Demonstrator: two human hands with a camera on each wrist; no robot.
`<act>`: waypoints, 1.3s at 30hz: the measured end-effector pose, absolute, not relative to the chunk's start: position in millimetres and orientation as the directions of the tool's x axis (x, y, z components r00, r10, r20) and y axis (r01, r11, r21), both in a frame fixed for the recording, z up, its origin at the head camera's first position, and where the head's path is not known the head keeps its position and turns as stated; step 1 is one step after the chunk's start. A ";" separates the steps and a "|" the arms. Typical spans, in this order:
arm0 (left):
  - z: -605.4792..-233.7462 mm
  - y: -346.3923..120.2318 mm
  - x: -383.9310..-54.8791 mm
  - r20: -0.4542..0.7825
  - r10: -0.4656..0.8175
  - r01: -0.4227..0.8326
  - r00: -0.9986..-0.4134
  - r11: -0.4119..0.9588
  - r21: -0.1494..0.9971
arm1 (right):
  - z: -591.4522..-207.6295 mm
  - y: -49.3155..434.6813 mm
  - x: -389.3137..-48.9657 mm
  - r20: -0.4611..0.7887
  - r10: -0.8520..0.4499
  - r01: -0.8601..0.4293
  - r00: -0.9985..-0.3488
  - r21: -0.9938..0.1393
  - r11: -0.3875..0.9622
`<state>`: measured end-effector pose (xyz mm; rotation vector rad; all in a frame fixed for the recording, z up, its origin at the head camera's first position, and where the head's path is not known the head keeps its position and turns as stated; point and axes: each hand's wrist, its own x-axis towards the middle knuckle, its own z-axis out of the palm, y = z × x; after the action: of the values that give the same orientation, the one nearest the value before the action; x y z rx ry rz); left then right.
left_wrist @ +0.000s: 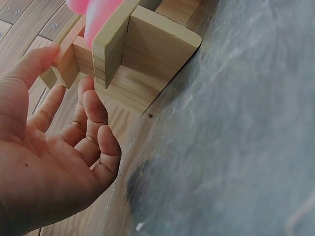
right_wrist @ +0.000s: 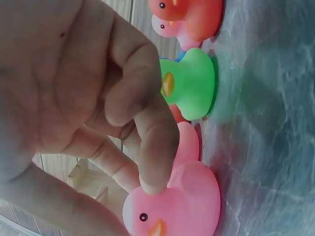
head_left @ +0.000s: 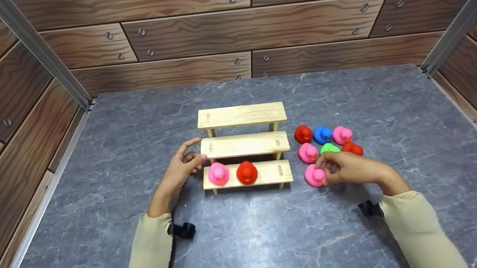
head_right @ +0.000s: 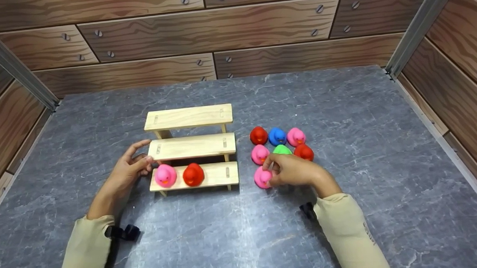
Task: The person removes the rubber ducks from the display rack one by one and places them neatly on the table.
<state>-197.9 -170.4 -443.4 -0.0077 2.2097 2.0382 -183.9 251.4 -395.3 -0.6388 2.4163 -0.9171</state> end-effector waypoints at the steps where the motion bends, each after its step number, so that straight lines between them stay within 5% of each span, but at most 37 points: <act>1: -443.6 -170.2 -197.9 -0.106 0.088 -0.098 -0.991 0.083 0.992 | -395.3 251.5 -183.7 -0.264 -0.572 -0.253 -0.777 -0.700 0.668; 39: -443.1 -171.0 -198.2 -0.109 0.095 -0.103 -0.989 0.073 0.992 | -381.3 238.4 -174.4 -0.133 -0.586 -0.355 -0.799 -0.681 0.640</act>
<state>-198.2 -171.0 -443.1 -0.0082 2.1896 2.0457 -174.4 238.4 -381.3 -0.7505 2.5197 -0.9400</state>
